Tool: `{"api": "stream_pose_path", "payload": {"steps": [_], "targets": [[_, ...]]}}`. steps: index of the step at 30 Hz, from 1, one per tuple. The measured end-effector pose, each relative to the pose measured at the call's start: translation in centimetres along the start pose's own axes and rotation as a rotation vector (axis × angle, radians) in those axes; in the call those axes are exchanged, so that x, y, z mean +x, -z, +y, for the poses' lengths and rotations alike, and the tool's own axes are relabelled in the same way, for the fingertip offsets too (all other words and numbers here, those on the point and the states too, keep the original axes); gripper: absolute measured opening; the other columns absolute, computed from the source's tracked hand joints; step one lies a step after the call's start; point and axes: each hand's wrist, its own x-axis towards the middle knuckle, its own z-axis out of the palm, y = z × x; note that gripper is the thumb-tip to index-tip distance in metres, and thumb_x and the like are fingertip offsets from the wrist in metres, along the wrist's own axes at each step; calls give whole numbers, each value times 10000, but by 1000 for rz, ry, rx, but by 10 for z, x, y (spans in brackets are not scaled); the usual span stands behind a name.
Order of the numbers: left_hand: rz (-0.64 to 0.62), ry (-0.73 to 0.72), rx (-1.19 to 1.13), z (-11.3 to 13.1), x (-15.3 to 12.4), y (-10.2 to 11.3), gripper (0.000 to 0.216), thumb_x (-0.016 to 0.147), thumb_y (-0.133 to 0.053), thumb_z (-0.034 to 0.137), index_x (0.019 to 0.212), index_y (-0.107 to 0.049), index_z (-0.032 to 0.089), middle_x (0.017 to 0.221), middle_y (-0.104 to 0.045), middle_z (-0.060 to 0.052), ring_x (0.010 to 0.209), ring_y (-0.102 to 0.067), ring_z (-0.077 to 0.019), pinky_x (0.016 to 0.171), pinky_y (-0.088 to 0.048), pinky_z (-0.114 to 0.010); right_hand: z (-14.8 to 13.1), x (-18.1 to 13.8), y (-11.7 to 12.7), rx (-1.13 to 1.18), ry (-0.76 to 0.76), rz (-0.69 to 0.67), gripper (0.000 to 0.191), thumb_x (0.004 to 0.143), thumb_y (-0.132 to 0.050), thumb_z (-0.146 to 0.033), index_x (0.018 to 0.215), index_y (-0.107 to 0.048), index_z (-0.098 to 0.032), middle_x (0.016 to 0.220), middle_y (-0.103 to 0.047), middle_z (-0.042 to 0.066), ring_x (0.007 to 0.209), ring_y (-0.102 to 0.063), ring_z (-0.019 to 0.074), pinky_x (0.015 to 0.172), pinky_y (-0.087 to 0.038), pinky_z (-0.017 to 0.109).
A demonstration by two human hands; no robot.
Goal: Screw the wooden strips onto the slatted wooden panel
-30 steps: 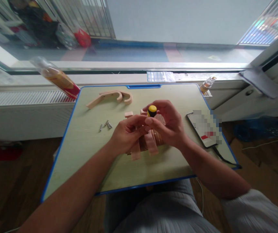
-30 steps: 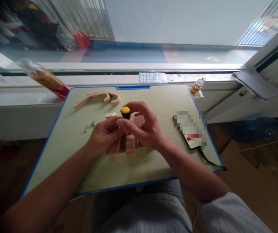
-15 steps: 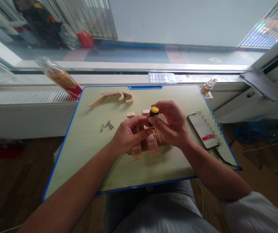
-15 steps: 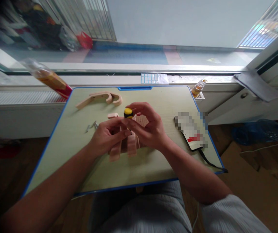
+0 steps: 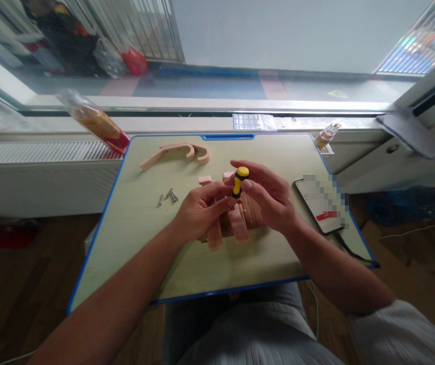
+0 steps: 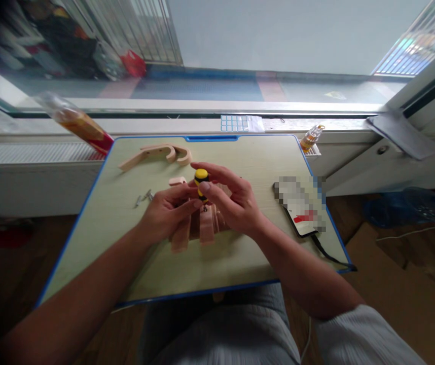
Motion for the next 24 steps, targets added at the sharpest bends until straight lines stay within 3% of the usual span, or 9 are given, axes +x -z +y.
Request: {"api": "stream_pose_path", "payload": {"steps": [5,9,13,16,20,24], "targets": [[-7,-22,15,-2,-1,3,339,935,-862,482,1132,-875,206,1105,-841,-91,1006,-768,-243,891,-603,-328,1,1,-4,-113,123,82,338,960,-841,-333,1290,-769,-306,1226,-772,65,1059,-755,238,974,-618,446],[29,-36,3,-5,-1,1,506,790,-987,465,1207,-849,214,1056,-831,-83,992,-769,-256,854,-621,-333,5,3,-10,-156,208,147,312,906,-882,-310,1172,-720,-307,1082,-722,14,946,-694,197,893,-589,405],[62,-44,-23,-2,0,-3,379,760,-1009,457,993,-849,204,940,-806,-55,935,-753,-237,834,-621,-327,6,3,-13,-162,205,151,323,903,-884,-338,1160,-691,-311,1058,-722,-1,903,-685,188,861,-577,400],[40,-31,-20,2,1,-3,288,836,-956,458,913,-846,203,905,-796,-53,926,-750,-236,848,-614,-337,2,2,-9,-153,151,112,320,931,-866,-367,1218,-738,-309,1134,-764,26,1003,-725,217,948,-584,429],[-3,-19,40,2,1,0,329,907,-897,453,1127,-881,209,1061,-839,-81,1020,-757,-259,915,-590,-345,-5,1,-4,-74,35,14,411,1022,-762,-423,1418,-733,-318,1314,-795,70,1217,-740,271,1076,-593,486],[-34,-4,71,-1,0,4,388,963,-831,489,1215,-871,197,1154,-839,-95,1050,-747,-266,925,-570,-340,-6,1,-4,-31,15,-16,398,1032,-747,-431,1412,-745,-313,1298,-811,67,1191,-765,262,1080,-616,474]]}}
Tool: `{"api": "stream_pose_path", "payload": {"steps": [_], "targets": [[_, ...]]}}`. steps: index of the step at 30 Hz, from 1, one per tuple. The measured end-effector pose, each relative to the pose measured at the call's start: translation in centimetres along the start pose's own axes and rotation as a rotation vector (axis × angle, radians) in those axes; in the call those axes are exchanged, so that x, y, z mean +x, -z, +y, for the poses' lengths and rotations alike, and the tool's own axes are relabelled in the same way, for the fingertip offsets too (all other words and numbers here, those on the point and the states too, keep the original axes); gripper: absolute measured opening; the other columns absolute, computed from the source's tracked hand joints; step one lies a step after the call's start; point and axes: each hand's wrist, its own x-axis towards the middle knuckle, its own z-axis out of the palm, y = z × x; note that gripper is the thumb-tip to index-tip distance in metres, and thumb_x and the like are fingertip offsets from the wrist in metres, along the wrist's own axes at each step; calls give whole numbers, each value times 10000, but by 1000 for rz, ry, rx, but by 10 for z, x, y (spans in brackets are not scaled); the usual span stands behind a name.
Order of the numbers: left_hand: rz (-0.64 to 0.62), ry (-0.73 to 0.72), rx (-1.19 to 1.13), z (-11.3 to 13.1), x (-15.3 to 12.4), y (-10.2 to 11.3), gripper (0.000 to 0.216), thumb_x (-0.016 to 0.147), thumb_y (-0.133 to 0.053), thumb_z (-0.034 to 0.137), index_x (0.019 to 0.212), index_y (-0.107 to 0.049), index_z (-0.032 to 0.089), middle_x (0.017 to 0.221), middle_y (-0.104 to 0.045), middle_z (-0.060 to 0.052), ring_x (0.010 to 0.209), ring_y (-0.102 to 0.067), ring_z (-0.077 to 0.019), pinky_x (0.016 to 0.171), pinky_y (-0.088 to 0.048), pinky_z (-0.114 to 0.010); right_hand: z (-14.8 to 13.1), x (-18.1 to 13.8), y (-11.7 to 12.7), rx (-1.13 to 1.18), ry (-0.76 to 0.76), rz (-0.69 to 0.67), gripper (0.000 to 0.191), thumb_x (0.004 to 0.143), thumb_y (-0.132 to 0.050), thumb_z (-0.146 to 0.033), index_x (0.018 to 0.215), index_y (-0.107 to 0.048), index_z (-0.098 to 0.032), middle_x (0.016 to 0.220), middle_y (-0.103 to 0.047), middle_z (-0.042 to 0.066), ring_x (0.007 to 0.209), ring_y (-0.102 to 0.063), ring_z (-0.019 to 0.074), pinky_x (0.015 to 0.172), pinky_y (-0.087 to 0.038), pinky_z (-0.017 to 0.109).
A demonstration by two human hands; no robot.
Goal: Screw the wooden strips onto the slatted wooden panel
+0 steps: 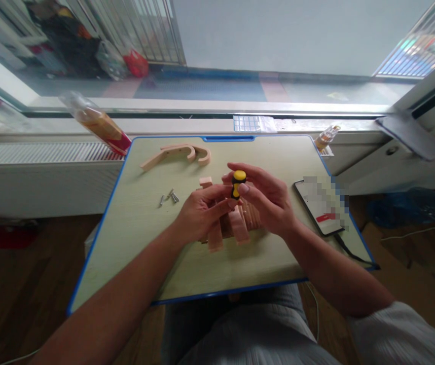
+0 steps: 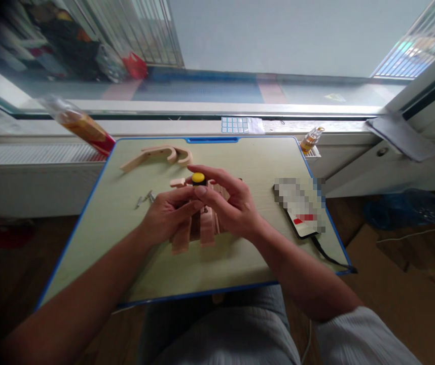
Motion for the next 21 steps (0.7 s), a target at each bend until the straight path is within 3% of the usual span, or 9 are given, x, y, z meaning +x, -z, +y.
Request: {"api": "stream_pose_path", "payload": {"steps": [7,11,14,21], "targets": [[21,-35,-18,-2,-1,0,319,911,-879,495,1011,-853,194,1029,-819,-70,922,-730,-227,850,-570,-319,6,2,-9,-106,110,146,291,940,-860,-361,1199,-742,-298,1141,-769,50,1020,-741,232,954,-610,434],[86,-50,-10,-5,-1,-3,415,806,-977,459,1099,-837,201,974,-808,-44,869,-715,-199,806,-564,-295,11,3,-14,-90,126,199,323,903,-896,-331,1134,-673,-299,1032,-715,1,915,-691,188,874,-572,393],[95,-53,-27,-5,0,-4,408,826,-959,492,1097,-845,209,1019,-825,-56,915,-737,-215,831,-582,-308,12,5,-13,-113,142,209,354,875,-918,-361,1117,-666,-302,1027,-706,-7,898,-685,187,870,-573,401],[20,1,-25,-1,-1,-2,395,966,-837,481,1252,-851,209,1140,-852,-94,1015,-776,-251,905,-605,-339,6,4,-1,-6,-32,61,395,995,-788,-460,1362,-743,-319,1210,-804,59,1105,-757,254,985,-633,464]]}}
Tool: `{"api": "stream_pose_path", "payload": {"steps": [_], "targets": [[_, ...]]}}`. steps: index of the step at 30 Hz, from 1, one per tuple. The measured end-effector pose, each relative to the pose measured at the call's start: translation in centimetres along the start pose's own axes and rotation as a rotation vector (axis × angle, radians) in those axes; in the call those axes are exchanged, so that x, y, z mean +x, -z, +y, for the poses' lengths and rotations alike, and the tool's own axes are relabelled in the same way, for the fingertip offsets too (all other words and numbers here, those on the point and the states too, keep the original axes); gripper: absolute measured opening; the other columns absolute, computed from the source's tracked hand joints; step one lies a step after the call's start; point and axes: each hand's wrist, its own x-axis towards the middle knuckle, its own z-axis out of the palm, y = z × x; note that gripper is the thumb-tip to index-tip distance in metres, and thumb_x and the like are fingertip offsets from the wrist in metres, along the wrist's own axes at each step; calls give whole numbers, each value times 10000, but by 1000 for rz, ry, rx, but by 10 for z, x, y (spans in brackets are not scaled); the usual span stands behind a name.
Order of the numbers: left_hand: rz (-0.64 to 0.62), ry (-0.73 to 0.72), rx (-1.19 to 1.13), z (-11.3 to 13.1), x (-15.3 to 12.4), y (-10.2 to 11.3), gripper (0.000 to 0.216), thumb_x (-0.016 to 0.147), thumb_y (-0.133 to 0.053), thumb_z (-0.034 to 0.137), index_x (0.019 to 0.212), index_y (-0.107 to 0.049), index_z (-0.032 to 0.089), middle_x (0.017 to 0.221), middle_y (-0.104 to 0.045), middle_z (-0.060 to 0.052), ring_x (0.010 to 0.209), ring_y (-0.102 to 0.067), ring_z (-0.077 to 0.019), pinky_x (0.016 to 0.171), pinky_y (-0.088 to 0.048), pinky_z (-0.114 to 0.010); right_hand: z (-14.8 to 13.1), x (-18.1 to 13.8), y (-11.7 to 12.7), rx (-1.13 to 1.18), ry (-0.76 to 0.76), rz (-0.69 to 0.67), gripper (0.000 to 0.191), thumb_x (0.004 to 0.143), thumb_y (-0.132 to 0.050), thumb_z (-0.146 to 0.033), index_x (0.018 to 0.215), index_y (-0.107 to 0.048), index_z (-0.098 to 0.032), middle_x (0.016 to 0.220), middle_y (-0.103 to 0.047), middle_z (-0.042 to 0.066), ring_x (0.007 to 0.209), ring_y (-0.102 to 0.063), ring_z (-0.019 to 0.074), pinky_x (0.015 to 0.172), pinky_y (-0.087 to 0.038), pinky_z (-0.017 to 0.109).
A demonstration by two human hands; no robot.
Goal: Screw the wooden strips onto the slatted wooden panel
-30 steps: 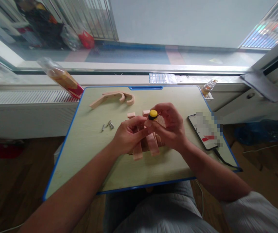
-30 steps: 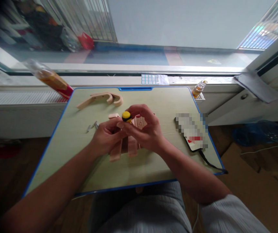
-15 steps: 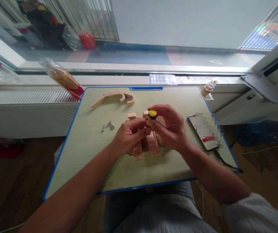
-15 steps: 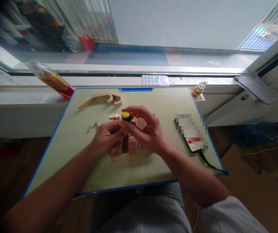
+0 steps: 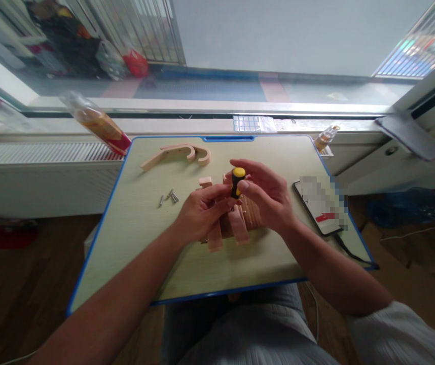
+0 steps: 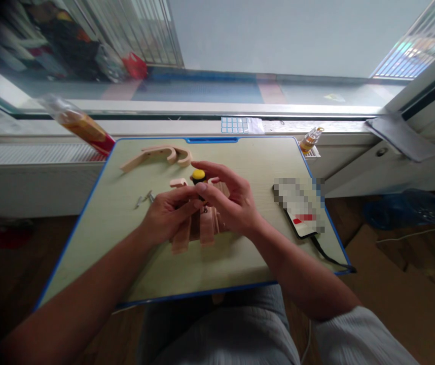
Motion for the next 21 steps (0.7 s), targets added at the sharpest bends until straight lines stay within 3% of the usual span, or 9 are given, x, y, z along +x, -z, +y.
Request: {"api": "stream_pose_path", "payload": {"steps": [7,12,15,21], "targets": [[-17,-37,44,0,1,0,393,1019,-766,498,1252,-853,193,1143,-848,-103,1041,-767,-261,930,-589,-342,3,2,0,-39,63,29,353,987,-810,-417,1316,-755,-300,1201,-787,63,1066,-747,236,953,-618,429],[39,-64,56,-4,0,0,358,938,-869,458,1197,-844,212,1054,-833,-60,936,-747,-220,850,-582,-319,7,4,-6,-91,175,78,319,949,-848,-331,1231,-698,-310,1115,-722,19,961,-695,196,917,-570,407],[67,-67,78,-7,0,0,330,902,-908,433,1135,-842,208,985,-822,-41,854,-723,-195,786,-571,-303,8,4,-8,-104,170,91,331,933,-863,-334,1208,-681,-312,1091,-704,11,940,-679,194,897,-565,405],[23,-66,48,-4,2,-2,342,958,-853,439,1217,-860,216,1099,-851,-75,1000,-761,-242,885,-586,-332,2,1,-3,-41,66,14,379,988,-812,-365,1355,-730,-312,1204,-763,56,1115,-725,247,993,-579,449]]}}
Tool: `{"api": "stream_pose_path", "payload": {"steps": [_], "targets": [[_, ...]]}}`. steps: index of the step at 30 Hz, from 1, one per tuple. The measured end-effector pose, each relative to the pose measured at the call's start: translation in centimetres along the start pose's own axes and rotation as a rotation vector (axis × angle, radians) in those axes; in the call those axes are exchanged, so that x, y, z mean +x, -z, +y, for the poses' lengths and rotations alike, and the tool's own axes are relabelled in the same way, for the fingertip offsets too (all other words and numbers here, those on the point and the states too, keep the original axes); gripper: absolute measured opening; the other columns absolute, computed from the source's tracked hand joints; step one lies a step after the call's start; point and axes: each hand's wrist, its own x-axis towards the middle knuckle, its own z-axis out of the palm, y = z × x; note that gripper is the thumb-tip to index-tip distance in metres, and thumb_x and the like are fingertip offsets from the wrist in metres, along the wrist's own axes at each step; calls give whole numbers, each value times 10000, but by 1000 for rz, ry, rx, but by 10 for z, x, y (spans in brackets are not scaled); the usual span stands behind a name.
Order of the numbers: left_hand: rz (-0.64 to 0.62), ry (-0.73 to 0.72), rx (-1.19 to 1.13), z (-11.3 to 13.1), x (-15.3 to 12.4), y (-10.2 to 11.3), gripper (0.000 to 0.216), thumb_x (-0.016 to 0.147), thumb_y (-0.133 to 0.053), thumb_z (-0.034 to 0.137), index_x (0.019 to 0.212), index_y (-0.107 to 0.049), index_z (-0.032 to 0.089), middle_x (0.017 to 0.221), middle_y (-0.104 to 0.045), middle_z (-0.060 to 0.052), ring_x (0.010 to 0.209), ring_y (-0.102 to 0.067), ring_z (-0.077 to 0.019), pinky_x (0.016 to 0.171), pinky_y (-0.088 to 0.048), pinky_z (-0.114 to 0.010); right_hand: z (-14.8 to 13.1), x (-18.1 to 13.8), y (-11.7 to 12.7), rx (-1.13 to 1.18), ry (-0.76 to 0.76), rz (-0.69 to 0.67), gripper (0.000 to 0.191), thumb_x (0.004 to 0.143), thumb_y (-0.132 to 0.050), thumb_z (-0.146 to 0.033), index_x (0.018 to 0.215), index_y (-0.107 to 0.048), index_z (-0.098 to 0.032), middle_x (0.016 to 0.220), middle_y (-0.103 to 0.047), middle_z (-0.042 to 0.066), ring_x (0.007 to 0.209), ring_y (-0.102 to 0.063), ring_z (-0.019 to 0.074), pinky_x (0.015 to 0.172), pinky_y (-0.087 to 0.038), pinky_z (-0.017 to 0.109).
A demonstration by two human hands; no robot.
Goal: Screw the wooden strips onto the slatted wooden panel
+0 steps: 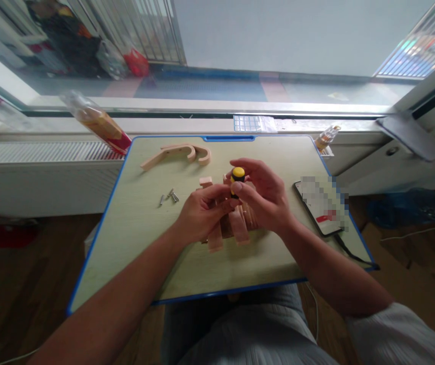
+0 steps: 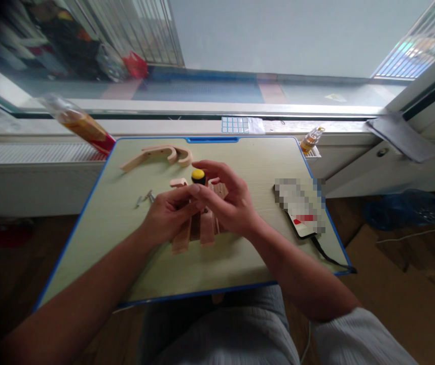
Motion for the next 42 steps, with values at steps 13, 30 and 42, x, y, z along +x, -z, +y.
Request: {"api": "stream_pose_path", "payload": {"steps": [13,30,42], "targets": [[5,-22,-4,0,-1,3,320,943,-856,479,1084,-844,192,972,-794,-54,856,-691,-195,789,-538,-305,1,1,-3,-33,85,8,306,959,-839,-350,1245,-754,-279,1152,-776,55,1006,-727,213,934,-604,411],[-9,18,-8,0,0,2,380,967,-832,470,1248,-857,216,1210,-832,-110,1128,-746,-295,1040,-553,-412,-5,2,8,83,-68,-63,401,1009,-783,-424,1397,-764,-327,1345,-797,65,1161,-754,254,1038,-621,474],[45,22,-62,0,-2,3,367,924,-864,507,1123,-836,200,1078,-826,-85,977,-752,-242,837,-595,-326,1,5,2,-56,84,7,327,941,-863,-377,1241,-753,-311,1145,-762,39,998,-722,217,929,-592,429]]}}
